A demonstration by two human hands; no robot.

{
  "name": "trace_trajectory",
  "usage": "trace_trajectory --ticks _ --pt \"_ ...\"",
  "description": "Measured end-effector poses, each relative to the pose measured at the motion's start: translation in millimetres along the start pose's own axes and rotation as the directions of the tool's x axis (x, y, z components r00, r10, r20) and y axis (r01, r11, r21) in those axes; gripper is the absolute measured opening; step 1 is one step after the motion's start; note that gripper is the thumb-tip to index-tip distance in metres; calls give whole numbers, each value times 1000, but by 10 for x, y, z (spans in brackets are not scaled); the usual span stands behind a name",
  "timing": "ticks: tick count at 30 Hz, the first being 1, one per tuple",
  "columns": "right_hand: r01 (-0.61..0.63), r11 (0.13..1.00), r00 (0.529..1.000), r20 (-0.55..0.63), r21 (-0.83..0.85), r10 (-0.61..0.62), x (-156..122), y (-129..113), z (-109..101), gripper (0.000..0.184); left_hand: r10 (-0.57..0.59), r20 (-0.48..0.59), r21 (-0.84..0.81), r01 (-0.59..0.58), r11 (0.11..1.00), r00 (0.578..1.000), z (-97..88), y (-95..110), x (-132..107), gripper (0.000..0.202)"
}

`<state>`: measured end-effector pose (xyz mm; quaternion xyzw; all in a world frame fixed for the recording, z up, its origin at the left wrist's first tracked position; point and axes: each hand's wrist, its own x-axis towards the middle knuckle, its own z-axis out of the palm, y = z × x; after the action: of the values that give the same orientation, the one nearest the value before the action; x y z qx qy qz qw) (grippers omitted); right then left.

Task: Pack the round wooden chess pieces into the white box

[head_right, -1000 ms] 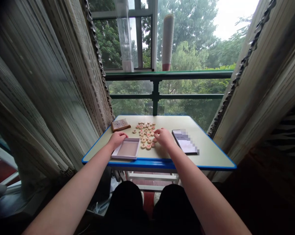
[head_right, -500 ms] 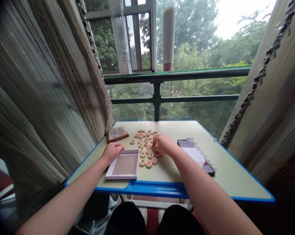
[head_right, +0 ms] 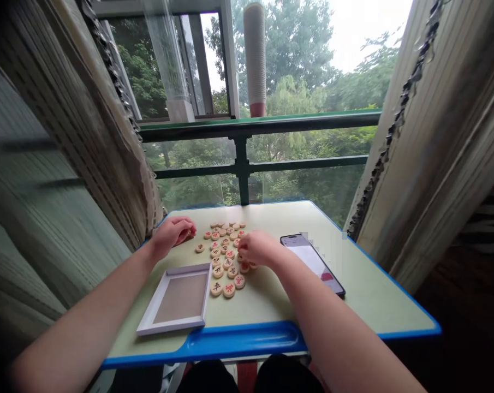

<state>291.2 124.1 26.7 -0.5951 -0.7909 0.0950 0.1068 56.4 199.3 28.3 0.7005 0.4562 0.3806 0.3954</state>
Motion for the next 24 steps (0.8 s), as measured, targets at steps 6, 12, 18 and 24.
trace_trajectory --ticks 6,12,18,24 --pt "-69 998 994 -90 -15 67 25 142 -37 21 -77 200 25 73 997 977 116 -225 -122 17" --pt "-257 957 966 -76 -131 249 51 353 -32 32 -125 364 -43 150 988 923 18 -169 -162 13" --pt "-244 965 970 -30 -98 243 68 291 18 33 -197 509 73 186 980 838 -3 -146 -211 12" --pt "-226 972 974 -24 -61 225 60 257 -8 25 -226 582 131 184 974 781 -41 -132 -205 15"
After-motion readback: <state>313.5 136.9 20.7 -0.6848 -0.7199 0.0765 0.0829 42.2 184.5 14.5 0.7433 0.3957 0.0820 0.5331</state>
